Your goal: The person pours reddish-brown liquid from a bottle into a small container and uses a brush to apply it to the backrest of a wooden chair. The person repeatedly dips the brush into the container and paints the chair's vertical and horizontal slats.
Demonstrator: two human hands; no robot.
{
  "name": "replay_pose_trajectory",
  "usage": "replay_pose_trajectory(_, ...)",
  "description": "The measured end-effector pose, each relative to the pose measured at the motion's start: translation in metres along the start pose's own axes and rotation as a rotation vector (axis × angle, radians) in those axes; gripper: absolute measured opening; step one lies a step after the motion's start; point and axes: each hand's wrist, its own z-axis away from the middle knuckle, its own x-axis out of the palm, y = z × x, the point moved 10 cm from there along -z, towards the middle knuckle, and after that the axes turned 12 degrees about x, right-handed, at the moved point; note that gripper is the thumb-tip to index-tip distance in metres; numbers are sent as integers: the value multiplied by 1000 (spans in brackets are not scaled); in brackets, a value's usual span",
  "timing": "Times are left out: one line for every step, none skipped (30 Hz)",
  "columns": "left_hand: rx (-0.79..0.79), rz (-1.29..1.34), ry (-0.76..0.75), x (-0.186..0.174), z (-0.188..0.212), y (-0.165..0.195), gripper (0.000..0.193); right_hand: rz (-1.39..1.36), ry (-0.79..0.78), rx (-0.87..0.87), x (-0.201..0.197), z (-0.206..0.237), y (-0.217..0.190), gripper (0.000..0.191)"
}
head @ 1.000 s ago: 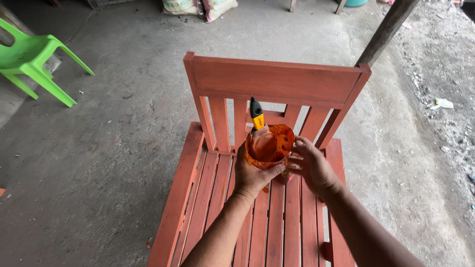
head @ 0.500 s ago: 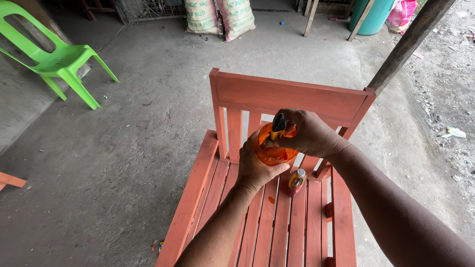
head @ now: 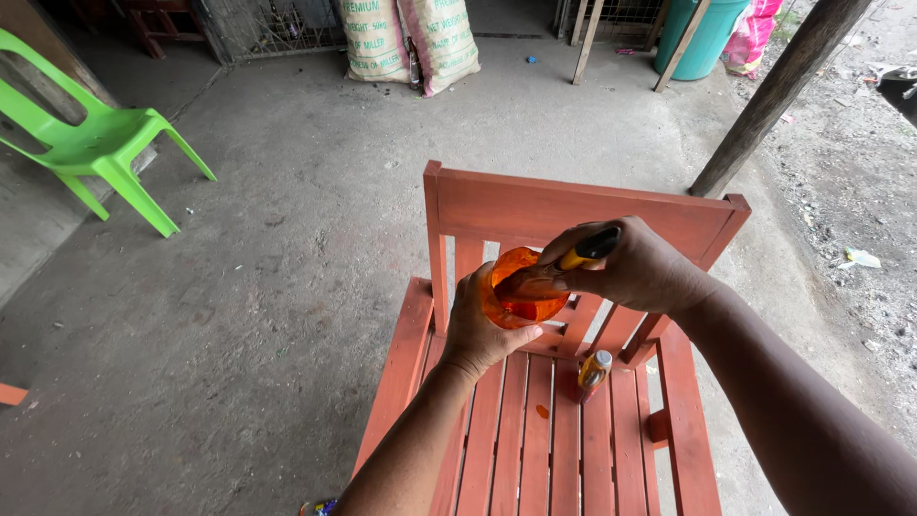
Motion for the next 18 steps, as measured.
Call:
replay_pose_trajectory(1,46,-22,-3,-4,-4,71,-13,19,-51,-2,-1,-4,30)
replay_pose_trajectory(19,29,-14,-9,-8,-6,74,-19,48,-111,-3,-2,-8,29)
replay_pose_trajectory(38,13,-6,-12,-11,-7,76,-24,77,-169,-4,-3,-12,28)
replay_pose_trajectory(56,-2,2,-16,-13,-10,79,-29,104,-228,-3,-3,-15,27)
replay_pose_trajectory(41,57,-11,-15,-15,-16,78,-33,122,-234,-1,-6,-13,26)
replay_pose_trajectory(26,115,-22,-15,-18,-21,76,-36,140,-242,1,-8,-12,26)
replay_pose_trajectory(10,171,-35,-14,-19,-28,75,-41,157,-250,5,-11,-11,25)
replay_pose_trajectory(-25,186,-17,-16,-18,-35,75,13,207,-299,8,-11,-15,24)
replay_pose_trajectory(-60,201,1,-15,-17,-43,76,68,256,-347,12,-11,-19,24)
replay_pose_trajectory(-94,216,20,-14,-17,-50,77,125,305,-396,16,-10,-22,23)
replay_pose_trajectory(-132,284,25,-12,-16,-57,76,155,336,-416,21,-11,-24,22)
replay_pose_trajectory(-171,351,30,-9,-15,-64,75,184,367,-434,28,-12,-26,21)
replay_pose_trajectory(-210,419,34,-6,-15,-71,75,215,398,-453,32,-12,-28,20)
replay_pose_trajectory(-224,428,42,-7,-16,-76,75,230,417,-462,36,-13,-28,23)
replay_pose_trajectory(-239,435,50,-9,-17,-81,75,244,433,-470,40,-12,-28,25)
replay_pose_trajectory(-255,443,57,-11,-17,-85,76,257,450,-477,42,-13,-28,28)
replay_pose_trajectory(-227,351,41,-16,-20,-86,77,211,444,-458,41,-18,-25,25)
replay_pose_trajectory(-199,257,27,-21,-22,-86,78,164,436,-438,38,-22,-21,23)
